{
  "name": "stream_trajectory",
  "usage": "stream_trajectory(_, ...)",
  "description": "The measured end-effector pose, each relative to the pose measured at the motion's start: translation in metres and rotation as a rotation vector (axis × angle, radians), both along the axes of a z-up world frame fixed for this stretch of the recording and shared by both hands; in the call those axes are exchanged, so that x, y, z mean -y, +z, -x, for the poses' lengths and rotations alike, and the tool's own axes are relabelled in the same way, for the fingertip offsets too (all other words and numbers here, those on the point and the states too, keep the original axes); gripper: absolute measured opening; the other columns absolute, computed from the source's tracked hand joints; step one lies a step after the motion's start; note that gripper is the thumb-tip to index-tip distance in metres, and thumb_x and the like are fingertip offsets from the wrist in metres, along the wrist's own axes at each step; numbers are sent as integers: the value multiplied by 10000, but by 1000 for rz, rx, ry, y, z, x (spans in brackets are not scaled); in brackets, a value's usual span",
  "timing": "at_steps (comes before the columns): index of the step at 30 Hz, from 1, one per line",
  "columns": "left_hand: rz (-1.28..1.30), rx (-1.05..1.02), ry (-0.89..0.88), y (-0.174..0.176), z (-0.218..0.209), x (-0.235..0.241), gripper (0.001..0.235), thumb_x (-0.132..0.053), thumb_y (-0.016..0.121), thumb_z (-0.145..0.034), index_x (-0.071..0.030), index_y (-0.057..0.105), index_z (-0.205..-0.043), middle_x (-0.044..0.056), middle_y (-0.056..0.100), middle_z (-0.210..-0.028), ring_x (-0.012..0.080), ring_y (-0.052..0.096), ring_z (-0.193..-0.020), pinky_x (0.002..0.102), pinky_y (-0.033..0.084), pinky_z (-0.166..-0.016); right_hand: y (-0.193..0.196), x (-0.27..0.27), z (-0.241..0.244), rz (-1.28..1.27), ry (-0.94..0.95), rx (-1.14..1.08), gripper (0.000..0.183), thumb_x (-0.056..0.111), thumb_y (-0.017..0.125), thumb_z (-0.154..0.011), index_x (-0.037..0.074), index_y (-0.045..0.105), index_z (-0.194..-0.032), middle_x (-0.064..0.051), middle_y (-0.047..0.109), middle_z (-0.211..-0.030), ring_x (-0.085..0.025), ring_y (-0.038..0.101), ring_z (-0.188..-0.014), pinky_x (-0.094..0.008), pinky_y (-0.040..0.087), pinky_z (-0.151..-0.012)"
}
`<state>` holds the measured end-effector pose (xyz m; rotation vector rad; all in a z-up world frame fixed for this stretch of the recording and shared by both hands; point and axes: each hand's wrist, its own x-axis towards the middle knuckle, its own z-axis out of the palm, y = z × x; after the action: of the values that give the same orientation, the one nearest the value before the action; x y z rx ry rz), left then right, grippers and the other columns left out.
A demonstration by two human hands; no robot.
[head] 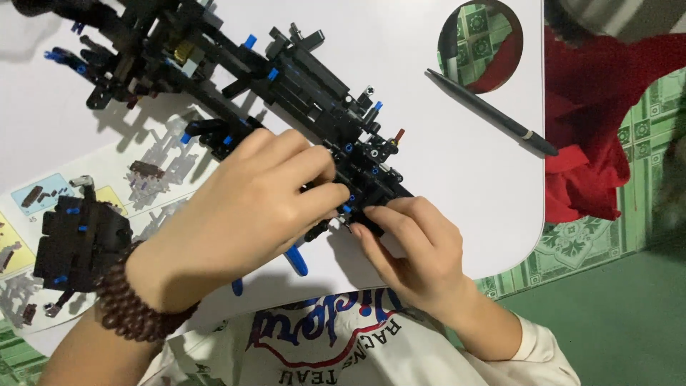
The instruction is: The person assembles a black Technic-style model using small plastic parts and a printed instruction manual. They connect beams, pins, and gears by hand, occasionally using pliers to press pieces together, and refer to the manual to verify steps.
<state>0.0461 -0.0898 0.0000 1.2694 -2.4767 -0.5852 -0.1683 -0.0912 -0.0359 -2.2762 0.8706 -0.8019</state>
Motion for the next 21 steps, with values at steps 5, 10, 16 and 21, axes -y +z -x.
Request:
stream_trajectory(5,99,-9,5,-3,4,-2,76,-32,617,-824,-64,554,-796,55,504,-823,247,441,-794,353,357,-666,4,0,-16,80,7,-55,104,41,620,-888,-47,588,-934,-131,546,-776,-212,488,-626,-291,406,-530)
stream_trajectory(10,373,128,-6,-8,3,-6,260,70,590,-872,-121,519,-710,-3,471,-723,187,448,-719,288,366,-666,-3,-6,-21,100,-19,41,72,-119,605,-827,-75,565,-868,-171,522,-738,-239,528,-609,-278,432,-530)
stream_trajectory(16,238,-82,231,-5,4,-19,34,-11,554,-890,-26,556,-860,114,513,-926,266,476,-795,335,368,-662,-5,-8,-23,79,-54,52,94,-78,648,-824,-73,563,-866,-170,533,-715,-207,523,-584,-251,418,-521)
stream_trajectory(21,32,-223,413,4,12,-38,80,-74,578,-912,-12,572,-862,108,484,-839,276,417,-761,367,384,-671,-7,-10,-18,69,-79,8,208,-2,702,-830,-55,588,-996,-162,580,-801,-188,557,-624,-247,474,-572)
